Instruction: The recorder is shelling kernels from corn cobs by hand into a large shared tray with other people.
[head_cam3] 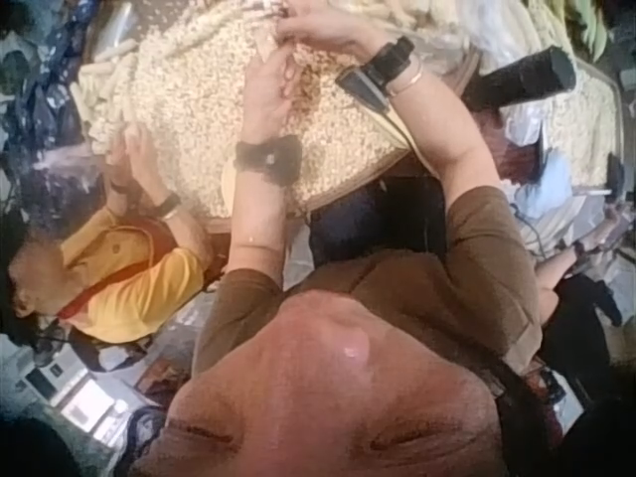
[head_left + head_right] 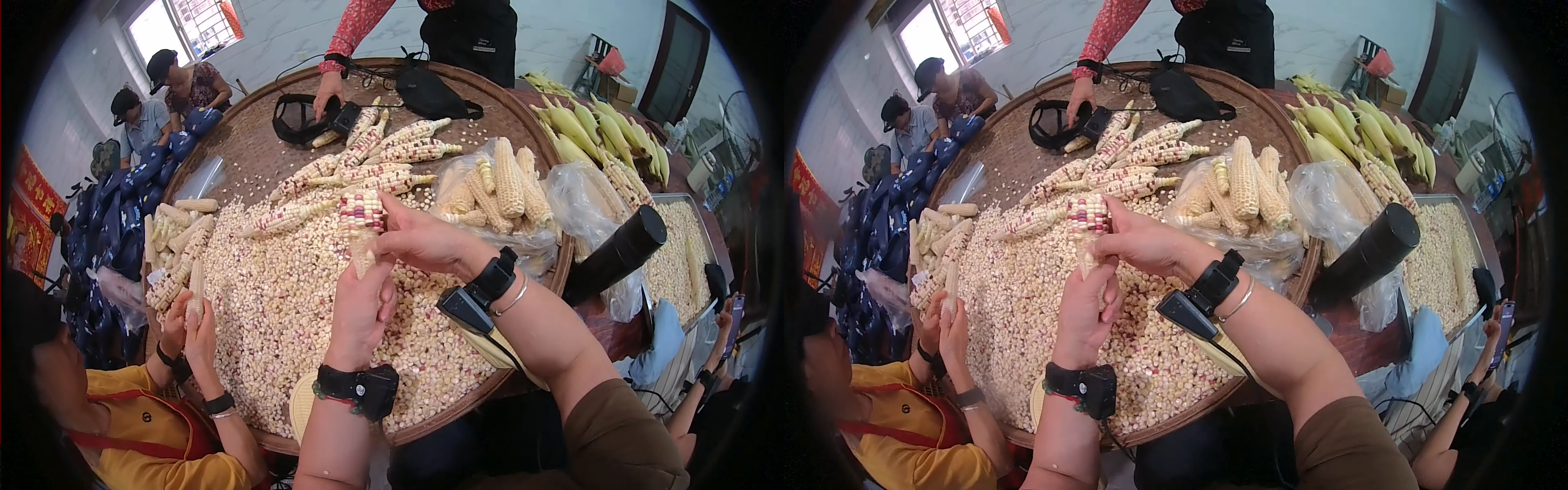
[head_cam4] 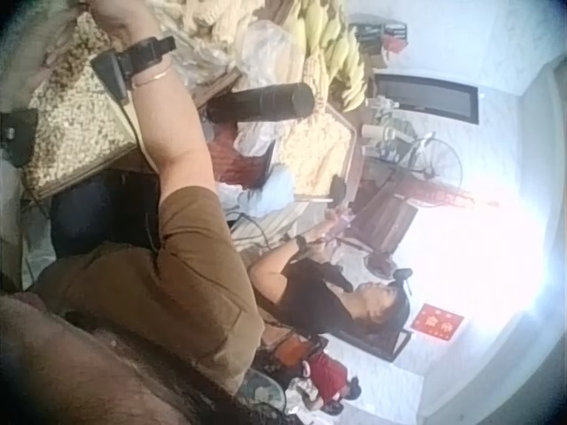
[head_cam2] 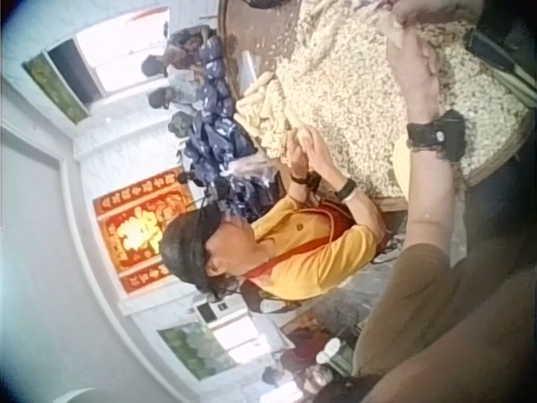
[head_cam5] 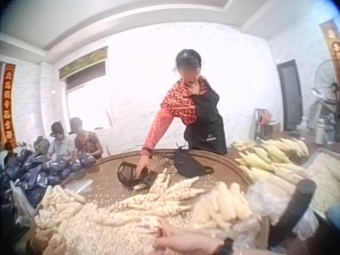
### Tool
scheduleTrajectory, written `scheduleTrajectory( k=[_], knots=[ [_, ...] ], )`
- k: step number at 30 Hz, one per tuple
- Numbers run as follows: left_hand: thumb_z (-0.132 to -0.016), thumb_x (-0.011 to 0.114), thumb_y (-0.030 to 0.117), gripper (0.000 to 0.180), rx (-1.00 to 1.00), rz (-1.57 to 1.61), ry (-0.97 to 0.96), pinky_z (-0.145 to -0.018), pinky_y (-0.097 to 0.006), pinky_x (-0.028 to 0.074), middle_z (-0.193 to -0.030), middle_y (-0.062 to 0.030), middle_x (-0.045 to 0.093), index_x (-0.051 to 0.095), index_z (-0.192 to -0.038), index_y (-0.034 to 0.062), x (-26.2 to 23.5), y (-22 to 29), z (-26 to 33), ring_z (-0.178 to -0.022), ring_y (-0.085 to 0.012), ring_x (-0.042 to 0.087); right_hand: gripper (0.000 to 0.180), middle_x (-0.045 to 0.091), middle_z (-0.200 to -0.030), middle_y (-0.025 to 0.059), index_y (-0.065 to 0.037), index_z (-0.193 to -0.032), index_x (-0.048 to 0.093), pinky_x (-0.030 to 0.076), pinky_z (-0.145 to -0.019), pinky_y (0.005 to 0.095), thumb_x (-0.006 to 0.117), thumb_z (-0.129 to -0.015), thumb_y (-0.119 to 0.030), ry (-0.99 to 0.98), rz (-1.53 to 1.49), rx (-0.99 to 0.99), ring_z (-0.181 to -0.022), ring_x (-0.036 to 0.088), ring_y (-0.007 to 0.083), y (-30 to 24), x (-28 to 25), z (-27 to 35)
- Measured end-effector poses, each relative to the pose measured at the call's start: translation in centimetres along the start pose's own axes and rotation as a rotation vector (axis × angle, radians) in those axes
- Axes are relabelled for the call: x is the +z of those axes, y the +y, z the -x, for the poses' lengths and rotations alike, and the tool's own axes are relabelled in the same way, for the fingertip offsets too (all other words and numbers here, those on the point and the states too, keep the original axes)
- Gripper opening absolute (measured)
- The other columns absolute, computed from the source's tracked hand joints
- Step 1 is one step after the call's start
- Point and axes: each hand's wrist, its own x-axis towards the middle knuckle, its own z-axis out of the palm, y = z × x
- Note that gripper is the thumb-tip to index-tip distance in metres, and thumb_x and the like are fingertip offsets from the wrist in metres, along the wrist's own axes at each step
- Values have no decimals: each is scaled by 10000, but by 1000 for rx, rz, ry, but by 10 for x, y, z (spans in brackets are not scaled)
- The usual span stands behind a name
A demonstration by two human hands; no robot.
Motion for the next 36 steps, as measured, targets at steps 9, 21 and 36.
scheduleTrajectory(
  k=[9,21,36],
  knots=[
    [-888,632,119,116,580,-754,261,-380,-238,314,-598,29,494,585,-966,47,-21,-26,-24,-421,-63,423,591,545,-1158,31,-77,-1361,355,487,-829,280,695,-889,-184,122,-4,69,-1020,549,116,16,-2,-12],
    [-892,622,124,92,104,-249,188,-351,-237,272,-544,27,446,564,-906,55,-6,-4,-6,-381,-66,366,523,552,-1079,53,-30,-1264,402,466,-795,280,714,-871,-180,28,174,-32,-954,527,122,17,-9,-10],
    [-824,657,124,286,529,-967,340,-739,-352,495,-883,-142,678,612,-1079,4,-14,-16,-15,-804,-242,662,515,584,-1039,26,-48,-1302,411,487,-816,254,698,-883,-132,216,118,7,-943,574,103,23,0,-15]
  ],
)
